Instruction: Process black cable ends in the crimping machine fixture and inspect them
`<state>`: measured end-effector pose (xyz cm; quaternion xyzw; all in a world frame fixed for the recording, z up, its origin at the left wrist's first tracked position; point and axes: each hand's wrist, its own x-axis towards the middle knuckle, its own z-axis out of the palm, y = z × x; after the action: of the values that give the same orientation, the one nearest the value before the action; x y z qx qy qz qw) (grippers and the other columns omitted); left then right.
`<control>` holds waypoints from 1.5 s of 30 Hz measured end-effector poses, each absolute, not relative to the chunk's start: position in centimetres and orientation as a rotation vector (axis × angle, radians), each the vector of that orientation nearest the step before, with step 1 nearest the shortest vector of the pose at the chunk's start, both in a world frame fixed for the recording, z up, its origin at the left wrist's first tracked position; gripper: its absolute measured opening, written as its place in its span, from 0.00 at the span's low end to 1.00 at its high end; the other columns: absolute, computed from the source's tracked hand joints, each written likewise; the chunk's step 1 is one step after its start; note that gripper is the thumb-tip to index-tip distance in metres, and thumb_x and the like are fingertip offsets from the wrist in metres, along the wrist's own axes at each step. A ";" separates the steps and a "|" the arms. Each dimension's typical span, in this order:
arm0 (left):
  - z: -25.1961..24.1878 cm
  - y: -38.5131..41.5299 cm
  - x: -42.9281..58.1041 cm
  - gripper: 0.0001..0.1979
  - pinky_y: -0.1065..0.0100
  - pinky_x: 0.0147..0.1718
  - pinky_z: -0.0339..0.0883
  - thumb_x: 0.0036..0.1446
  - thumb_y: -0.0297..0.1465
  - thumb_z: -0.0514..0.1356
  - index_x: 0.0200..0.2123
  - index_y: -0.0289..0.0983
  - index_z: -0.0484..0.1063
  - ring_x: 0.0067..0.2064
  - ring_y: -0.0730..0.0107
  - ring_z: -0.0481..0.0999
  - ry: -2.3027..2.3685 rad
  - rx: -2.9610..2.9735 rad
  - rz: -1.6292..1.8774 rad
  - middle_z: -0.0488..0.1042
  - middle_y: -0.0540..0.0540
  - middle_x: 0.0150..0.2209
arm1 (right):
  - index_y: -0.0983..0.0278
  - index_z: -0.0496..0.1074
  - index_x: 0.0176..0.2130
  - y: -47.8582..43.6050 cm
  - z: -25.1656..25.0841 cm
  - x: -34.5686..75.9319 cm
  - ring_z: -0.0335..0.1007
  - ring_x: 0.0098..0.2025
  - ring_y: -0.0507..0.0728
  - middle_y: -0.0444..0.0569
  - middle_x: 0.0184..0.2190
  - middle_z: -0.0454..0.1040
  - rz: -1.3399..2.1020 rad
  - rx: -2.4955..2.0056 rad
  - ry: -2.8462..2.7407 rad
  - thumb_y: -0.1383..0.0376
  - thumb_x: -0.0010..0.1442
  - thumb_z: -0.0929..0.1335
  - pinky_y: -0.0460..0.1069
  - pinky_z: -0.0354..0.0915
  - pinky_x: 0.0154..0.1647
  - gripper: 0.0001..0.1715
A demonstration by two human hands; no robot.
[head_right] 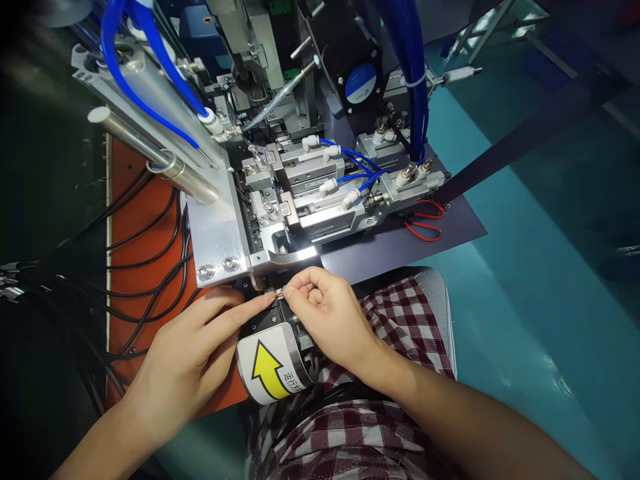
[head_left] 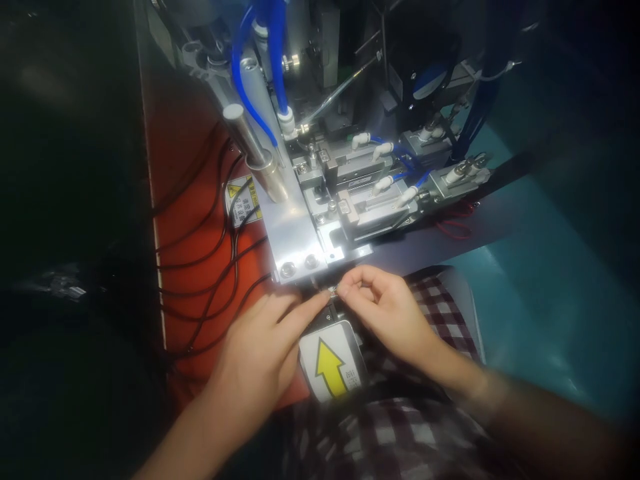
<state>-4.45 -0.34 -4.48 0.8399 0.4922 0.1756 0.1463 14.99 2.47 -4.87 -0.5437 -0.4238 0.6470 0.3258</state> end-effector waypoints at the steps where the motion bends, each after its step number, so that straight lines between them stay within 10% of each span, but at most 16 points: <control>1: -4.5 -0.3 -4.4 0.22 0.70 0.32 0.65 0.61 0.22 0.49 0.55 0.42 0.68 0.36 0.70 0.69 1.417 2.418 0.512 0.70 0.47 0.39 | 0.66 0.69 0.29 2.5 -4.7 15.0 0.59 0.21 0.47 0.40 0.20 0.64 1.724 -1.430 -1.089 0.64 0.58 0.69 0.42 0.58 0.20 0.08; 45: -3.7 -0.1 -4.3 0.20 0.70 0.31 0.67 0.61 0.22 0.50 0.53 0.39 0.71 0.35 0.69 0.70 1.391 2.447 0.452 0.71 0.46 0.37 | 0.65 0.73 0.33 1.5 -5.7 15.6 0.66 0.26 0.49 0.45 0.27 0.70 1.006 -1.282 -1.619 0.73 0.57 0.68 0.44 0.64 0.26 0.04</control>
<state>-4.27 -0.07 -3.73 0.8493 0.4828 0.1569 0.1450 15.62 1.48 -5.74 -0.5089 -0.6431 0.3995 0.4097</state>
